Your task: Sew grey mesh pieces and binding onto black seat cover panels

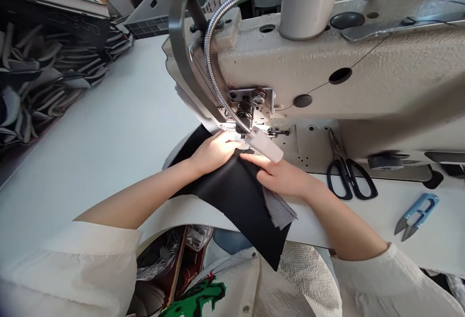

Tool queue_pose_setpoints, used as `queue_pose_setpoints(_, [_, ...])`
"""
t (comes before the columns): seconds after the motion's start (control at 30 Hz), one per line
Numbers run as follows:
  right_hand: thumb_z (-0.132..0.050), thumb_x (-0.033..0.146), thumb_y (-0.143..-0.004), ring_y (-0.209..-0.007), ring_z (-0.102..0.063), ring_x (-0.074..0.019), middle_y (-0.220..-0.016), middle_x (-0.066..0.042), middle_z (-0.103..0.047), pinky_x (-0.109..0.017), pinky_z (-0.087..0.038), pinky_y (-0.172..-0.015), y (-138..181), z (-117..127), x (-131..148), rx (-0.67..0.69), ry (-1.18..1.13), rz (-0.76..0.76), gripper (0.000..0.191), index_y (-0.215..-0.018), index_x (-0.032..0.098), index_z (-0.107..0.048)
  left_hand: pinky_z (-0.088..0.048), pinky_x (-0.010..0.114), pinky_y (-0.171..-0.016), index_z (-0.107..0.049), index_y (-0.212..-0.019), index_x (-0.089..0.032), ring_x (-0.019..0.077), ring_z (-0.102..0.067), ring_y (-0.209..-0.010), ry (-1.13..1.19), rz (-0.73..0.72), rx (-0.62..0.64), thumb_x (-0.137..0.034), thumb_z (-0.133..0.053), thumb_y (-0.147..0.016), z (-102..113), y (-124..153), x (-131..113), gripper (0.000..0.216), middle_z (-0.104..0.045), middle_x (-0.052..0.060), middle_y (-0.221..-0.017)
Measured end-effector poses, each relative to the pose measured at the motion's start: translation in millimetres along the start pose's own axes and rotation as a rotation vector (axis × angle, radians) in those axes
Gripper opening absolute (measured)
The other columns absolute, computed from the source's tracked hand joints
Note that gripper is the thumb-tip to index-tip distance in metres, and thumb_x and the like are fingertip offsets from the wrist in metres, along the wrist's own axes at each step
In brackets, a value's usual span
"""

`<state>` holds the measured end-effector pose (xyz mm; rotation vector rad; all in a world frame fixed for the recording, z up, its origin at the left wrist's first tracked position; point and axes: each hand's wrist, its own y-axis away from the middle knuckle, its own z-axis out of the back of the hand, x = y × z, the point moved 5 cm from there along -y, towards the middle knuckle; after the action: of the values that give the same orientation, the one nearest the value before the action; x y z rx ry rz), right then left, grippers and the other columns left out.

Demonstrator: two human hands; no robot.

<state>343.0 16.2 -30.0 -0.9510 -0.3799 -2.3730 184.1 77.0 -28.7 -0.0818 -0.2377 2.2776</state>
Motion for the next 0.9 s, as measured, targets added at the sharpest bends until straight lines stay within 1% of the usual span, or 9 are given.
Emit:
queue_pose_setpoints(0.03, [-0.039, 0.01, -0.082, -0.113, -0.057, -0.0176, -0.134, -0.001, -0.055, -0.028, -0.05, -0.088, 2.3, 1.0, -0.5, 0.005, 0.016, 0.051, 0.062, -0.142, 0.028, -0.041, -0.051, 0.03, -0.082, -0.069, -0.101, -0.02, 0.02, -0.058, -0.094, 0.038, 0.002, -0.027, -0.017, -0.046, -0.092, 0.5, 1.1, -1.9, 0.025, -0.062, 0.006, -0.098])
queue_pose_setpoints(0.1, [-0.04, 0.007, -0.082, -0.113, -0.057, -0.019, -0.134, -0.004, -0.054, -0.031, -0.05, -0.09, 4.1, 3.5, -1.7, -0.075, 0.138, 0.113, 0.061, -0.14, 0.028, -0.044, -0.051, 0.028, -0.085, -0.069, -0.103, -0.021, 0.0181, -0.059, -0.094, 0.109, -0.01, -0.086, -0.015, -0.046, -0.092, 1.1, 3.5, -5.5, 0.026, -0.063, 0.005, -0.099])
queue_pose_setpoints(0.17, [-0.042, 0.008, -0.085, -0.116, -0.055, -0.0228, -0.134, -0.008, -0.053, -0.038, -0.048, -0.094, 2.7, 4.0, -1.4, -0.204, 0.313, 0.146, 0.052, -0.132, 0.026, -0.053, -0.051, 0.028, -0.086, -0.069, -0.102, -0.02, 0.0172, -0.059, -0.092, 0.146, -0.013, -0.129, -0.013, -0.046, -0.091, 0.1, 5.0, -7.0, 0.027, -0.063, 0.004, -0.097])
queue_pose_setpoints(0.23, [-0.042, 0.008, -0.087, -0.118, -0.053, -0.0242, -0.132, -0.009, -0.055, -0.041, -0.046, -0.098, -0.1, -0.5, 1.2, -0.277, 0.423, 0.205, 0.043, -0.124, 0.022, -0.06, -0.052, 0.027, -0.083, -0.07, -0.096, -0.019, 0.0165, -0.06, -0.089, 0.157, 0.002, -0.153, -0.011, -0.046, -0.09, -2.3, 4.8, -5.7, 0.026, -0.063, 0.005, -0.092])
queue_pose_setpoints(0.33, [-0.038, 0.008, -0.09, -0.118, -0.054, -0.0211, -0.126, -0.009, -0.06, -0.038, -0.047, -0.099, -3.9, -12.0, 5.5, -0.292, 0.472, 0.299, 0.04, -0.122, 0.016, -0.06, -0.052, 0.026, -0.08, -0.07, -0.088, -0.018, 0.0155, -0.059, -0.083, 0.149, 0.006, -0.175, -0.011, -0.046, -0.088, -5.8, 2.2, -0.6, 0.025, -0.061, 0.004, -0.086])
queue_pose_setpoints(0.53, [-0.039, 0.005, -0.089, -0.124, -0.051, -0.0209, -0.131, -0.01, -0.057, -0.035, -0.043, -0.104, -10.7, -27.2, 4.9, -0.358, 0.584, 0.26, 0.042, -0.127, 0.009, -0.056, -0.051, 0.026, -0.078, -0.071, -0.093, -0.021, 0.0151, -0.059, -0.083, 0.118, -0.123, -0.239, -0.014, -0.047, -0.091, -6.6, -1.8, 13.3, 0.025, -0.064, 0.003, -0.087])
queue_pose_setpoints(0.63, [-0.039, 0.004, -0.088, -0.125, -0.05, -0.0213, -0.132, -0.008, -0.057, -0.036, -0.042, -0.104, -13.7, -31.1, 5.8, -0.36, 0.618, 0.262, 0.042, -0.126, 0.009, -0.056, -0.05, 0.028, -0.086, -0.07, -0.097, -0.02, 0.0157, -0.059, -0.09, 0.112, -0.231, -0.286, -0.013, -0.049, -0.091, -4.5, -1.0, 15.0, 0.023, -0.066, 0.003, -0.092])
queue_pose_setpoints(0.7, [-0.038, 0.004, -0.088, -0.121, -0.052, -0.0219, -0.129, -0.01, -0.059, -0.035, -0.044, -0.101, -15.3, -32.1, 8.9, -0.373, 0.648, 0.273, 0.041, -0.123, 0.008, -0.058, -0.049, 0.03, -0.088, -0.07, -0.093, -0.02, 0.0167, -0.059, -0.092, 0.107, -0.263, -0.297, -0.012, -0.05, -0.09, -4.7, -1.0, 14.9, 0.022, -0.066, 0.003, -0.091])
queue_pose_setpoints(0.9, [-0.041, 0.006, -0.083, -0.109, -0.06, -0.0287, -0.118, -0.019, -0.064, -0.038, -0.049, -0.088, -22.0, -41.0, 22.5, -0.343, 0.769, 0.336, 0.04, -0.117, 0.0, -0.06, -0.051, 0.024, -0.081, -0.071, -0.082, -0.02, 0.0135, -0.059, -0.087, 0.283, -0.123, -0.324, -0.01, -0.052, -0.086, -9.3, -2.8, 23.2, 0.023, -0.064, 0.002, -0.088])
